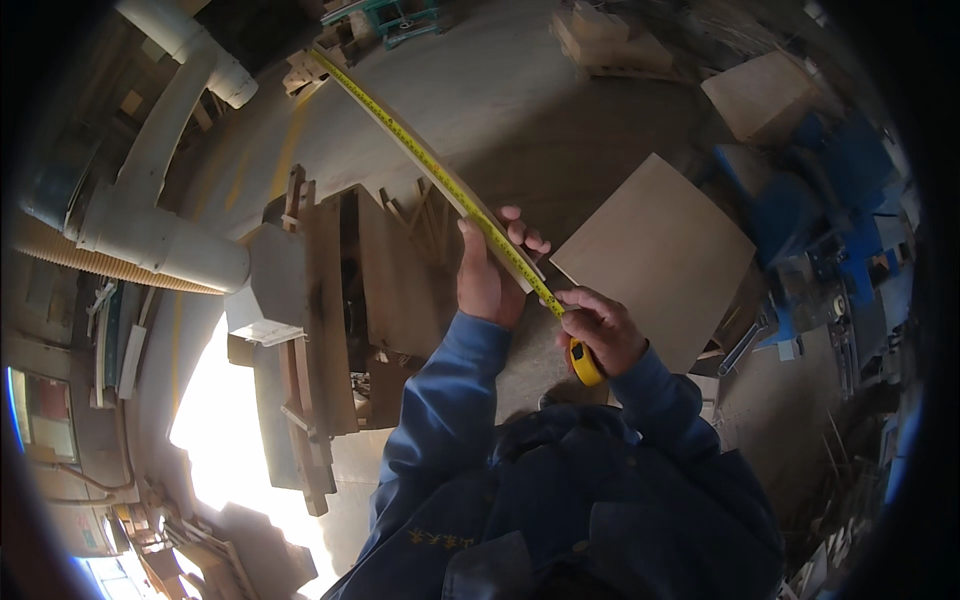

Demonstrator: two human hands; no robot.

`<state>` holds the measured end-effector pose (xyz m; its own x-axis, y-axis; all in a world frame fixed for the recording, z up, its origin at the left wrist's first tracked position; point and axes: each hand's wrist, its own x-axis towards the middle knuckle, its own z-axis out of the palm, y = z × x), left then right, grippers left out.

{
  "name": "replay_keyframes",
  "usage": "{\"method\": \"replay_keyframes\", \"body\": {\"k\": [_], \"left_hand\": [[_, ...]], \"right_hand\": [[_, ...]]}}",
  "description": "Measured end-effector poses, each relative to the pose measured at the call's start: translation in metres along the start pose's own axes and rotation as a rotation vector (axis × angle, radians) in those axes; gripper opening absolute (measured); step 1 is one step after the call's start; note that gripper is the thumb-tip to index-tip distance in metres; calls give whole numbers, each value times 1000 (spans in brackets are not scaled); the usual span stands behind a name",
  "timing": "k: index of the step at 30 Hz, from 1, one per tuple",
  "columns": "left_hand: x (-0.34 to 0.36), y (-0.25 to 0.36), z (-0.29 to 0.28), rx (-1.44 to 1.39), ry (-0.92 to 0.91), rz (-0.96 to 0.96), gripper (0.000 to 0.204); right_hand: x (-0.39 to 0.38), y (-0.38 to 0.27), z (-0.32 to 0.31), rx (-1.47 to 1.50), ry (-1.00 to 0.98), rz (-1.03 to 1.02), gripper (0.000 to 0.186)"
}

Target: The person measures a wooden plank with a tape measure, marks it with a pencil, and uses a wrench to adjust a clamp on a workbench. They then place the plank on a table saw and cut it, repeating the process with another plank.

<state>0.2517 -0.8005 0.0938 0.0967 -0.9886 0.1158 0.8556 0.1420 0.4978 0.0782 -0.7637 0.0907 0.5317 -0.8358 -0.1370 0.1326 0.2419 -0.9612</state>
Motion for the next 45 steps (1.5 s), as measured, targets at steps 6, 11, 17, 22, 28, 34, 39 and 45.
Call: {"method": "replay_keyframes", "body": {"k": [6,11,17,22,28,34,39,45], "left_hand": [[-2,-2,1,-41,-55,-33,53],[-5,-2,-1,-104,-73,-33,54],[-10,2,-1,-103,-70,-36,58],[-13,4,-1,-88,-89,-14,59],[-15,5,-2,-82,-63,-8,60],[-14,6,-5,-83,-36,-33,60],[-11,5,-9,-96,-62,-21,56],[-9,4,-14,-70,-30,-35,57]], "right_hand": [[-8,-8,2,-187,-6,-127,34],[-11,-7,9,-283,7,-195,35],[-14,-13,15,-365,4,-222,36],[-15,-15,20,-396,17,-251,35],[-15,-13,18,-480,4,-231,37],[-11,-8,18,-489,44,-266,34],[-9,-9,18,-516,38,-234,35],[-7,-9,18,-506,40,-222,36]]}}
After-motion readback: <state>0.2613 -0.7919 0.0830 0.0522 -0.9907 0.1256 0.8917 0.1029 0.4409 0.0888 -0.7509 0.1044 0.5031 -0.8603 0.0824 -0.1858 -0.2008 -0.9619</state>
